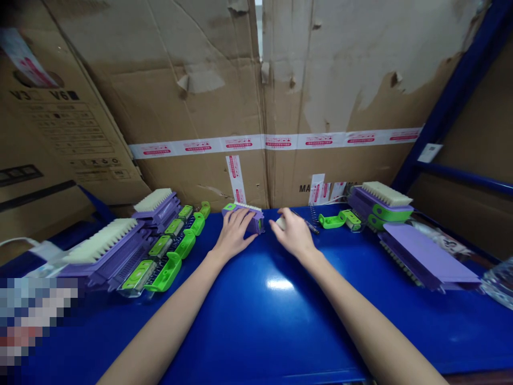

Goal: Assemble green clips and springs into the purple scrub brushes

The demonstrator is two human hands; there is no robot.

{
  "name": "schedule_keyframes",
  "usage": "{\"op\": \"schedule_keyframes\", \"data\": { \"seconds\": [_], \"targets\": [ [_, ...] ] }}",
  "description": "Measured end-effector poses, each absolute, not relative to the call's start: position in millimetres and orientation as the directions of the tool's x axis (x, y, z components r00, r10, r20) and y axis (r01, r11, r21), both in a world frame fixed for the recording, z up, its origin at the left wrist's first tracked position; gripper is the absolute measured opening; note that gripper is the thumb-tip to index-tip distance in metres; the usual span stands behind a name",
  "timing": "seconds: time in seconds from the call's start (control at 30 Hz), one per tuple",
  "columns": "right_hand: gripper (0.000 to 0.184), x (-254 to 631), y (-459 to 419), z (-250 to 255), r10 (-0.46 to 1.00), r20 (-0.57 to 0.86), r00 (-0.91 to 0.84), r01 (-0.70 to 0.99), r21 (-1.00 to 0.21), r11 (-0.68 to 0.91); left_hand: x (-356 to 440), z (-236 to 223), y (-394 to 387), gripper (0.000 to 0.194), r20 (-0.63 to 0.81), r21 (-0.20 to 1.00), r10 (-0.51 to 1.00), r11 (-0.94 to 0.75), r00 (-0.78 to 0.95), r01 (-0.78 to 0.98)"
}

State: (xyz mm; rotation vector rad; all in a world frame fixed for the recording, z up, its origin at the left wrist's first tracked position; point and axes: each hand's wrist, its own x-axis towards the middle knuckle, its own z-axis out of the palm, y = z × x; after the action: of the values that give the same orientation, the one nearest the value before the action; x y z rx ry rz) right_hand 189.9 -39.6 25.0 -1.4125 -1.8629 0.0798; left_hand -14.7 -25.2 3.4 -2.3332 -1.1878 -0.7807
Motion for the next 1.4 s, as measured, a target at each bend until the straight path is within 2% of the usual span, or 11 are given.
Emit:
{"op": "schedule_keyframes", "data": {
  "seconds": [0.1, 0.27, 0.4, 0.53, 0.7, 0.87, 1.0, 1.17, 1.4],
  "targets": [
    [0.046, 163, -41, 24, 0.861, 0.486, -0.151, 0.756, -0.504, 0.418, -15, 3, -25, 0.059, 0.633, -0.096, 0.605, -0.557, 0.483, 0.825],
    [0.064, 139, -30, 23, 0.923, 0.367, -0.119, 0.699, -0.629, 0.340, -18, 1, -24, 0.058, 0.633, -0.092, 0.598, -0.573, 0.492, 0.814],
    [0.057, 137, -21, 20, 0.936, 0.339, -0.091, 0.630, -0.709, 0.318, -18, 2, -24, 0.063, 0.649, -0.086, 0.593, -0.565, 0.476, 0.821],
    [0.047, 138, -14, 14, 0.936, 0.349, -0.047, 0.468, -0.820, 0.330, -18, 4, -25, 0.071, 0.642, -0.107, 0.594, -0.556, 0.485, 0.824],
    [0.047, 137, -10, 8, 0.953, 0.303, -0.014, 0.281, -0.913, 0.295, -21, 9, -27, 0.075, 0.600, -0.132, 0.597, -0.583, 0.532, 0.802],
    [0.047, 139, -13, 7, 0.957, 0.289, 0.001, 0.216, -0.935, 0.282, -23, 16, -31, 0.070, 0.554, -0.183, 0.587, -0.607, 0.591, 0.773],
    [0.042, 139, -18, 7, 0.945, 0.325, 0.042, 0.267, -0.915, 0.303, -23, 15, -31, 0.064, 0.559, -0.230, 0.575, -0.586, 0.598, 0.777],
    [0.037, 138, -27, 5, 0.915, 0.395, 0.080, 0.394, -0.856, 0.335, -24, 11, -28, 0.064, 0.603, -0.230, 0.544, -0.583, 0.584, 0.780],
    [0.048, 137, -19, -8, 0.869, 0.472, 0.151, 0.347, -0.848, 0.400, -25, 8, -27, 0.070, 0.639, -0.195, 0.529, -0.590, 0.558, 0.783]
  ]
}}
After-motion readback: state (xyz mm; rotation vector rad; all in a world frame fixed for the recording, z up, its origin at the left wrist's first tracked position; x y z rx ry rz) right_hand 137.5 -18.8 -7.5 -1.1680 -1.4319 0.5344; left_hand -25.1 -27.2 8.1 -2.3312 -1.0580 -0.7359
